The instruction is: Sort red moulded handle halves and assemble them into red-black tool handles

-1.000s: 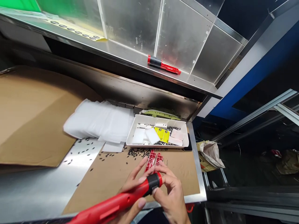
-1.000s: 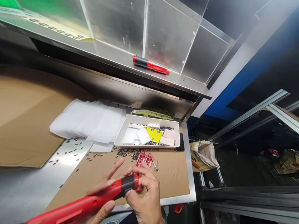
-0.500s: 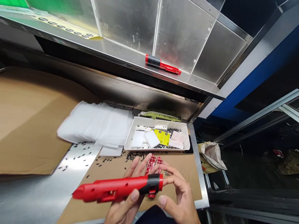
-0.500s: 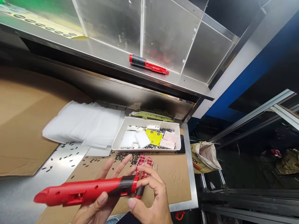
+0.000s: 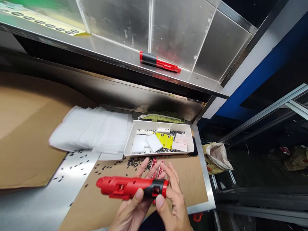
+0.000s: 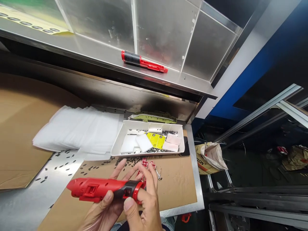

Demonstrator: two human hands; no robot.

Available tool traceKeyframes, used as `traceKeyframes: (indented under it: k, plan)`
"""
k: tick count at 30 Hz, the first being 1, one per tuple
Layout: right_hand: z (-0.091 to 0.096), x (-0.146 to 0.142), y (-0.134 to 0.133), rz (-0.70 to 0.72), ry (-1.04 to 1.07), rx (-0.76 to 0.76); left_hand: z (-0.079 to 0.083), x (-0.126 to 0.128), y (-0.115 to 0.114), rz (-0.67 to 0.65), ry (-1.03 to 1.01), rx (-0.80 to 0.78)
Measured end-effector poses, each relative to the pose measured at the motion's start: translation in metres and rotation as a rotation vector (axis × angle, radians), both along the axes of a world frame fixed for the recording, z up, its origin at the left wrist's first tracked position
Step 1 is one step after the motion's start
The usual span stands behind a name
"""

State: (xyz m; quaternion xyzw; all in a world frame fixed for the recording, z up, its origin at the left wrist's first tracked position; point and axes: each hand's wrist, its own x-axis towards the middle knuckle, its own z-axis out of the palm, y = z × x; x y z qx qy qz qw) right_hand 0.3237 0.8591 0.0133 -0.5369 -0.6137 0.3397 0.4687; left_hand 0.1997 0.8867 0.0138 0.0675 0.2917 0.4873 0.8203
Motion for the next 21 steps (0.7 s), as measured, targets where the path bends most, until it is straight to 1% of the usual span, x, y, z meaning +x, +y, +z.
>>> traceKeyframes:
  k: [3,6,9,11,13,15,17,19,21]
  plan:
    - [-0.004,0.002,0.001,0.002,-0.037,0.045,-0.002,0.0,0.001,-0.011,0.002,-0.033]
    - [-0.009,0.009,0.004,-0.025,-0.106,0.195,-0.004,-0.001,0.002,-0.032,-0.039,-0.049]
    - [-0.01,0.014,0.007,-0.043,-0.165,0.328,-0.007,-0.002,0.003,-0.028,-0.066,-0.028]
    - [-0.01,0.014,0.008,-0.048,-0.179,0.389,-0.007,-0.002,0.003,-0.04,-0.05,-0.016]
    - [-0.009,0.013,0.007,-0.062,-0.157,0.414,-0.007,-0.001,0.003,-0.049,-0.043,-0.016]
    - [-0.009,0.013,0.006,-0.096,-0.085,0.397,-0.004,-0.002,0.005,-0.033,-0.049,-0.018]
    - [-0.011,0.02,0.007,-0.139,-0.015,0.346,0.0,-0.004,0.007,-0.003,0.011,0.002]
    - [-0.016,0.035,0.012,-0.224,-0.013,0.263,0.003,-0.009,0.009,0.033,0.197,0.059]
    - [-0.026,0.055,0.022,-0.323,-0.13,0.126,0.001,-0.017,0.013,0.098,0.512,0.18]
